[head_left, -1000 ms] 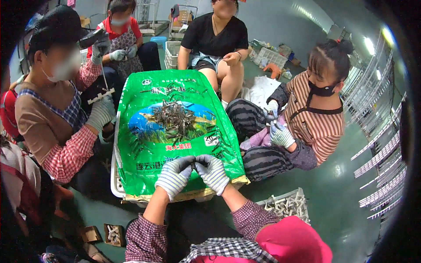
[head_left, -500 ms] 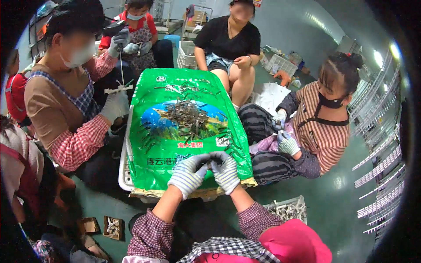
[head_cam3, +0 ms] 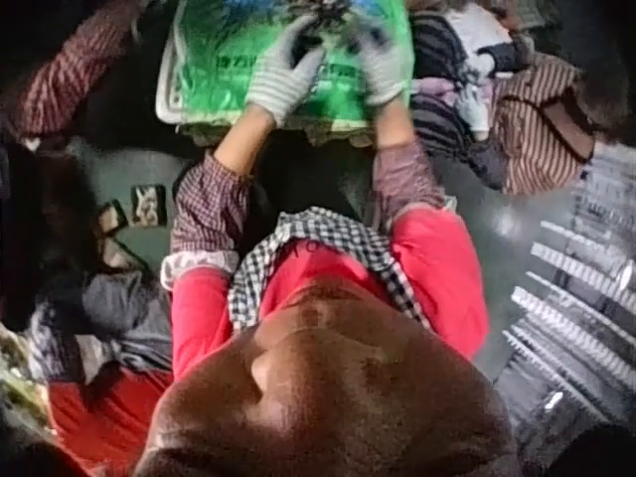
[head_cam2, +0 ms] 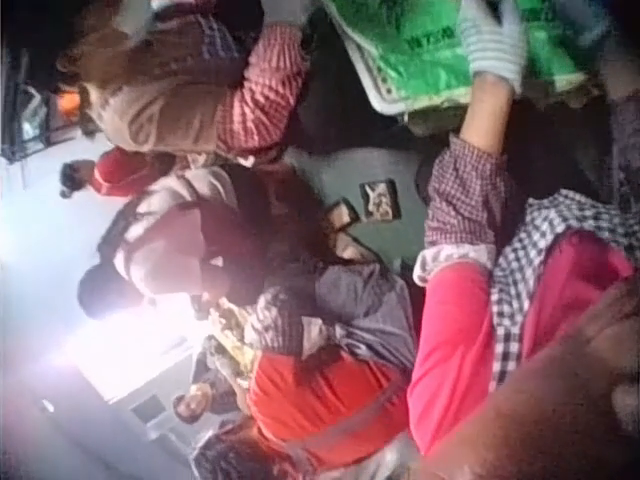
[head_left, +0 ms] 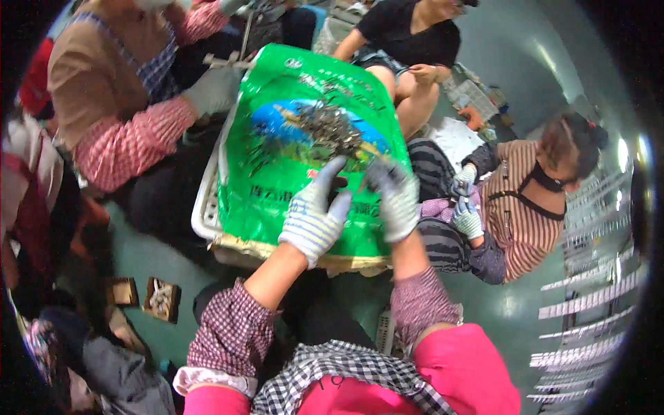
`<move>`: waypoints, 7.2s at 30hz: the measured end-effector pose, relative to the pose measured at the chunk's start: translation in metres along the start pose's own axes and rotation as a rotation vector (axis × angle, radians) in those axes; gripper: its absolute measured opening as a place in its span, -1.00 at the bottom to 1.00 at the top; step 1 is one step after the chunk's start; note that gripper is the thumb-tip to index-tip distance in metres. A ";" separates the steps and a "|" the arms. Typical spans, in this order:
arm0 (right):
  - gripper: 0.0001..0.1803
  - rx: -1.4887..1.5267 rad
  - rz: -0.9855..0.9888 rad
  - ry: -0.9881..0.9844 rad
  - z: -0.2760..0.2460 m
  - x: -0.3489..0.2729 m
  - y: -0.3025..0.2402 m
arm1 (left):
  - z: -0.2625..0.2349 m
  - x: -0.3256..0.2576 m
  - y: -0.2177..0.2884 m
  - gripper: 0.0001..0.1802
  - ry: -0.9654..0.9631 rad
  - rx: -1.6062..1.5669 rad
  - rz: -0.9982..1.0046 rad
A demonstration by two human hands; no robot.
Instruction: The person sorts small blue plastic components and metal pins by hand on top of a plastic crate.
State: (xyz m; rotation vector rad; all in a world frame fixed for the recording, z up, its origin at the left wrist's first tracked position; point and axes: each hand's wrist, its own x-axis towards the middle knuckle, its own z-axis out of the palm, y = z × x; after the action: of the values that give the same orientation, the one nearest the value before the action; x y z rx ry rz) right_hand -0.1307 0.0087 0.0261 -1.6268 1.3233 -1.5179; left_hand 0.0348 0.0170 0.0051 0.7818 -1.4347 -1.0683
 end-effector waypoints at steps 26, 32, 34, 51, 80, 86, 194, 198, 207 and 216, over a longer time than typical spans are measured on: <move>-0.59 -0.860 -0.125 -0.526 0.145 0.242 0.095 | -0.010 0.010 0.018 -0.66 0.150 -0.026 0.330; -0.70 -0.543 0.051 -0.276 0.065 0.259 0.075 | 0.004 0.004 0.011 -0.68 0.105 0.125 0.469; -0.69 -0.598 -0.031 -0.385 0.064 0.253 0.082 | 0.005 0.003 0.005 -0.70 0.047 0.219 0.452; -0.63 -0.753 -0.059 -0.148 0.047 0.200 0.071 | 0.010 0.011 -0.003 -0.75 -0.021 0.260 0.353; -0.74 0.313 0.044 -0.203 -0.032 -0.147 -0.024 | -0.017 -0.100 0.042 -0.09 0.100 -0.277 -0.348; -0.76 0.132 -0.039 -0.153 -0.033 -0.180 -0.052 | -0.048 -0.155 0.038 -0.43 0.101 -0.321 -0.410; -0.89 0.110 0.275 -0.178 0.000 -0.073 0.055 | 0.016 -0.020 0.007 -0.80 0.176 -0.389 -0.404; -0.77 0.274 0.324 -0.062 -0.016 -0.056 0.014 | 0.013 -0.017 0.015 -0.72 0.115 -0.573 -0.473; -0.84 0.494 0.299 -0.363 0.019 -0.048 -0.008 | -0.013 -0.034 0.016 -0.71 0.055 -0.525 -0.505; -0.85 0.310 0.165 -0.385 0.032 -0.050 -0.009 | -0.025 -0.044 0.019 -0.67 0.015 -0.648 -0.533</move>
State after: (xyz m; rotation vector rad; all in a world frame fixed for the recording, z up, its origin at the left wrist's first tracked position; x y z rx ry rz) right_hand -0.0920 0.0503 0.0063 -1.4768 0.9355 -1.1700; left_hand 0.0679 0.0597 0.0049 0.6940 -0.7807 -1.8062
